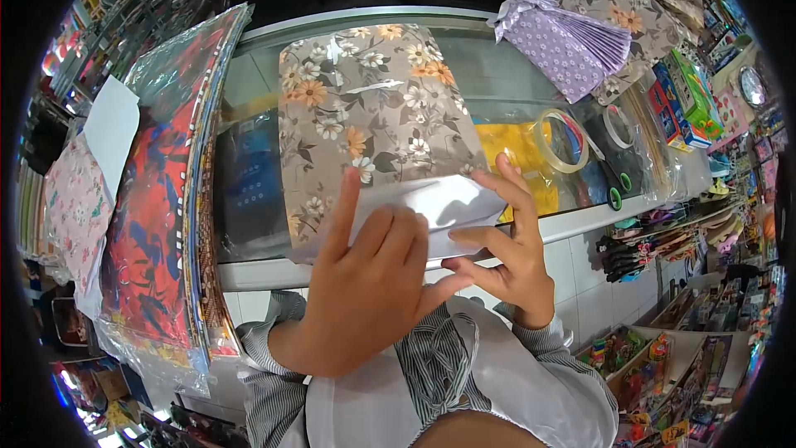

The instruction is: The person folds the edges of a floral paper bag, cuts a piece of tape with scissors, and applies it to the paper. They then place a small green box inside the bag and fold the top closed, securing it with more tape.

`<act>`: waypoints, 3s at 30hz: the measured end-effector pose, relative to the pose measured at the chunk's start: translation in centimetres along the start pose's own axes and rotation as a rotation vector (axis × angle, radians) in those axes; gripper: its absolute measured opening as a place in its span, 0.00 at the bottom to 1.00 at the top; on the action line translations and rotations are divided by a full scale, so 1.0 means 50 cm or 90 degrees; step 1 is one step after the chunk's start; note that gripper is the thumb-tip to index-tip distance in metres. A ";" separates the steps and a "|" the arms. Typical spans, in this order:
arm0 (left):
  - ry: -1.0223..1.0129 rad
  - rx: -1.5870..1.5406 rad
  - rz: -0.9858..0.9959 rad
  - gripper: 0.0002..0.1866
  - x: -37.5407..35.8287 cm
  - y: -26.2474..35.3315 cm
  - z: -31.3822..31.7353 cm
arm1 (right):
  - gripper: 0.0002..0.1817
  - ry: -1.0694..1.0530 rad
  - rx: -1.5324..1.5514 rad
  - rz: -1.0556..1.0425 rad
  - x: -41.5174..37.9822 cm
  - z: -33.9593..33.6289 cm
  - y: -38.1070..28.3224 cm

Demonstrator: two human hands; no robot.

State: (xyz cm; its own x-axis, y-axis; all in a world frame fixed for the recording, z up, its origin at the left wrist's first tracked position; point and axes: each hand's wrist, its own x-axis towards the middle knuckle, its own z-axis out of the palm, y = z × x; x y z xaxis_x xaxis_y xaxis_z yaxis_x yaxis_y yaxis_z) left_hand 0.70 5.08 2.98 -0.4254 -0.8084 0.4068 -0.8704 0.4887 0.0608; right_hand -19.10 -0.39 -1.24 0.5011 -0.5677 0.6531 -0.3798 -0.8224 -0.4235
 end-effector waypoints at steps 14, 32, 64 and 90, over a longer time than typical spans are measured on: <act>-0.182 -0.097 0.050 0.46 -0.025 0.019 0.028 | 0.42 -0.099 0.057 0.199 -0.032 -0.049 -0.015; -0.174 -0.272 0.068 0.41 0.043 -0.021 0.074 | 0.38 -0.189 0.133 0.216 -0.026 -0.076 0.019; -0.038 -0.304 0.037 0.35 -0.030 0.033 -0.020 | 0.44 -0.365 -0.182 0.048 0.007 -0.043 0.015; -0.037 -0.076 -0.152 0.53 -0.137 -0.092 0.015 | 0.36 -0.441 0.028 -0.199 0.109 0.069 -0.030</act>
State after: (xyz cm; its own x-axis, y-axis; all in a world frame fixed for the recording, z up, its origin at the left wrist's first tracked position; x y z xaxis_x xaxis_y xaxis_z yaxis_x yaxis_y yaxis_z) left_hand 7.44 8.11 -0.79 -0.2278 -0.9213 0.3152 -0.9139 0.3139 0.2572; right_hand -13.12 -2.38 0.75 0.9594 -0.1883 0.2099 -0.1152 -0.9412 -0.3177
